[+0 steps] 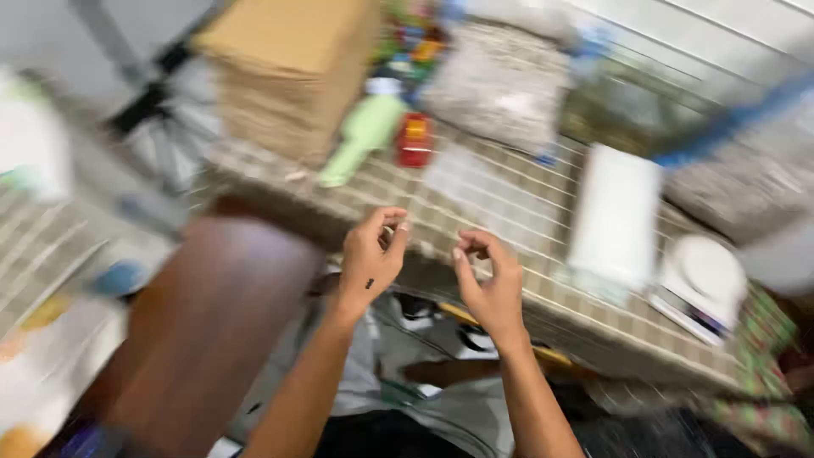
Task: Packaging aquarium substrate into small bags and then into a cardboard box
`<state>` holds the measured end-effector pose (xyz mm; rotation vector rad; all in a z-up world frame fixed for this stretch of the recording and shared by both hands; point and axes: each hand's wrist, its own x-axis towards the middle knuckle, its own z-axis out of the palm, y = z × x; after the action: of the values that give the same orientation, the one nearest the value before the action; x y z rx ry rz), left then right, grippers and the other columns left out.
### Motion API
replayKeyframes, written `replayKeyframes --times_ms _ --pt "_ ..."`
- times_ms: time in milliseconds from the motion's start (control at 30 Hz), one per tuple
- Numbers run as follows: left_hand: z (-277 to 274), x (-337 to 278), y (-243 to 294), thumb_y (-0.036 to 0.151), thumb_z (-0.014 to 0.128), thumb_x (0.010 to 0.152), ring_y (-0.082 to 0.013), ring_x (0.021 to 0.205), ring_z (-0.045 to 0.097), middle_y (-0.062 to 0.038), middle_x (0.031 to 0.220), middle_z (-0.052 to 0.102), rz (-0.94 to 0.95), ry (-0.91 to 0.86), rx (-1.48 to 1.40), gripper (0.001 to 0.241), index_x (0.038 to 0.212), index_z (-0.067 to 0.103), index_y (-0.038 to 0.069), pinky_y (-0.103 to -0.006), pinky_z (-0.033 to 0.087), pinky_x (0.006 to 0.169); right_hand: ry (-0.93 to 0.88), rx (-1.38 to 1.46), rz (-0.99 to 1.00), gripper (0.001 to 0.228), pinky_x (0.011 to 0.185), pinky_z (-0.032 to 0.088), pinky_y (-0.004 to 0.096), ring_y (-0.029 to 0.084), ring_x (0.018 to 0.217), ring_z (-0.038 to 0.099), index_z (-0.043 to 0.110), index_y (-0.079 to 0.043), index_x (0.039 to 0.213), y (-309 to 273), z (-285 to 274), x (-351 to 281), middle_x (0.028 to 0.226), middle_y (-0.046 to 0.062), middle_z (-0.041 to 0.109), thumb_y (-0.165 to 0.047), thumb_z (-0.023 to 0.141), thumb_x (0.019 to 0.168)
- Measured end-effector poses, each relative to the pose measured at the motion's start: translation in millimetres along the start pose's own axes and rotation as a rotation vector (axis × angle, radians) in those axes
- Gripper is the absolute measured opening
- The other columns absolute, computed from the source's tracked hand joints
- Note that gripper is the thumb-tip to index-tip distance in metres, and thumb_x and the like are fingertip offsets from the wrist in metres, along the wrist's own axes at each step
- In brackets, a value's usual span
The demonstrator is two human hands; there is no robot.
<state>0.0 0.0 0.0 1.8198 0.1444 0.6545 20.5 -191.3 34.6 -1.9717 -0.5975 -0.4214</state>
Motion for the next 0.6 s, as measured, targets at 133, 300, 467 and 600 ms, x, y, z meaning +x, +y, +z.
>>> replayKeyframes --times_ms 133,300,467,600 --pt "79 24 15 0.011 0.066 0.09 -0.0246 0.06 0.068 -0.013 0.084 0.076 0.04 -0.15 -0.012 0.018 0.107 0.071 0.007 -0.0342 0.054 0.055 0.127 -0.134 0.09 0.023 0.081 0.056 0.035 0.024 0.085 0.074 0.071 -0.011 0.113 46 -64 11 0.09 0.005 0.076 -0.007 0.074 0.091" --pt "137 46 18 0.011 0.069 0.084 -0.0399 0.08 0.071 -0.018 0.09 0.072 0.108 -0.257 0.172 0.028 0.112 0.071 0.009 -0.0466 0.058 0.069 0.232 -0.292 0.158 0.024 0.078 0.056 0.04 0.03 0.083 0.074 0.073 -0.008 0.11 73 -112 33 0.09 0.01 0.076 -0.004 0.077 0.087" --pt "165 70 2 0.03 0.073 0.084 -0.0392 0.126 0.051 -0.015 0.136 0.058 0.232 -0.617 0.673 0.051 0.132 0.066 0.015 -0.0618 0.041 0.099 0.018 -0.292 0.27 0.033 0.08 0.057 0.046 0.037 0.087 0.074 0.072 -0.008 0.118 92 -107 38 0.096 0.017 0.076 -0.003 0.07 0.086" --pt "174 77 -29 0.039 0.072 0.086 -0.0273 0.121 0.053 0.004 0.122 0.063 0.263 -0.684 0.794 0.026 0.111 0.075 0.035 -0.0603 0.036 0.104 -0.268 -0.393 0.361 0.045 0.087 0.058 0.046 0.04 0.099 0.074 0.069 -0.011 0.13 107 -90 40 0.111 0.016 0.075 0.0 0.056 0.089"
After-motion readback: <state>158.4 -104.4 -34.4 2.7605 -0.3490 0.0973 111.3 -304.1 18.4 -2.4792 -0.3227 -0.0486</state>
